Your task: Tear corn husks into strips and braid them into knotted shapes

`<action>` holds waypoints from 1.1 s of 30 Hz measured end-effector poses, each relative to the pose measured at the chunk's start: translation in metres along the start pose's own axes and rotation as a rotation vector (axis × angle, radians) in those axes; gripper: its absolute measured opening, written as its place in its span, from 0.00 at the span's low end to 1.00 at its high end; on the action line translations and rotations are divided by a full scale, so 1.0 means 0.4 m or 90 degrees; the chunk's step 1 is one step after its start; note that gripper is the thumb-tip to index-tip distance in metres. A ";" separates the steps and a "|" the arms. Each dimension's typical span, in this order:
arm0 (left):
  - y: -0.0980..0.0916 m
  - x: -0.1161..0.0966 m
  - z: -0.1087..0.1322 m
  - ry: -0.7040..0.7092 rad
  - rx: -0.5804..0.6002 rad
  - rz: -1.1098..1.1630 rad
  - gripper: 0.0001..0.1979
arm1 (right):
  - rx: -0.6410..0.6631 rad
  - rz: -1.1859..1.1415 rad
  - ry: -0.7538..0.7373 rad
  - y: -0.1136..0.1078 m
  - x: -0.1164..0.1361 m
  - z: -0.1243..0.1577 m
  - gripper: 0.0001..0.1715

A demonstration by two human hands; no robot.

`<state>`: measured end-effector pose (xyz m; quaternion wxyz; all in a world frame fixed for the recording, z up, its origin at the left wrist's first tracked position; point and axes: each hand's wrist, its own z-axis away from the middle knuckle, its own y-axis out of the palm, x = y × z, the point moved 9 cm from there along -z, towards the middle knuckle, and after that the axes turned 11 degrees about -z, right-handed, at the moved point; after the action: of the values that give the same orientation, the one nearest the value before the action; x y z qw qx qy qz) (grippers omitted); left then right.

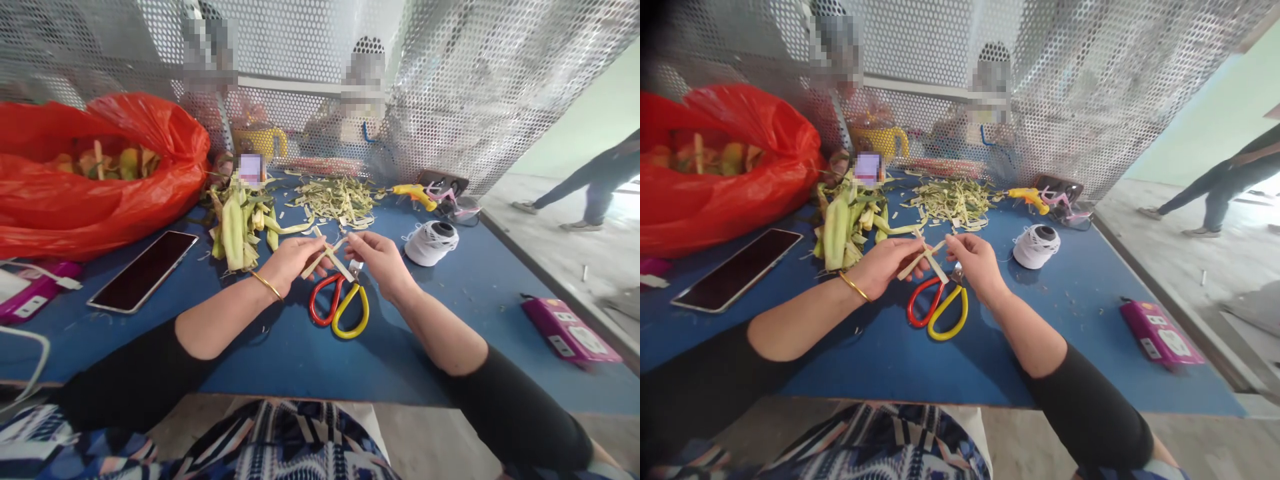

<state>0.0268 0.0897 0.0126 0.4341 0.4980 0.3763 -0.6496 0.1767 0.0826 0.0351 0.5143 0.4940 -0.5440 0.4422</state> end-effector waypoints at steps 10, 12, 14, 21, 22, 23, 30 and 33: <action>0.032 0.019 0.007 -0.033 0.081 -0.035 0.05 | 0.003 -0.023 -0.061 0.007 0.011 0.013 0.16; 0.022 0.021 0.004 -0.045 0.053 -0.023 0.05 | -0.008 -0.005 -0.050 0.004 0.012 0.009 0.17; 0.009 0.018 0.001 -0.047 0.016 -0.005 0.06 | 0.001 0.023 -0.014 0.007 0.007 0.008 0.20; -0.019 0.017 -0.004 -0.052 -0.057 0.046 0.07 | 0.122 0.284 -0.057 0.054 0.018 0.038 0.16; -0.020 0.018 -0.005 -0.051 -0.058 0.047 0.05 | 0.123 0.318 -0.088 0.057 0.027 0.043 0.16; -0.022 0.019 -0.007 -0.049 -0.065 0.049 0.04 | 0.133 0.341 -0.106 0.063 0.032 0.048 0.16; -0.047 0.020 -0.008 -0.080 -0.117 0.140 0.03 | 0.080 0.340 -0.101 0.047 0.057 0.048 0.19; -0.045 0.019 -0.005 -0.094 -0.108 0.168 0.06 | 0.043 0.384 -0.100 0.034 0.057 0.043 0.20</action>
<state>0.0097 0.0964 0.0059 0.5822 0.4557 0.3282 -0.5879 0.1616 0.0653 0.0567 0.2998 0.3597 -0.6890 0.5531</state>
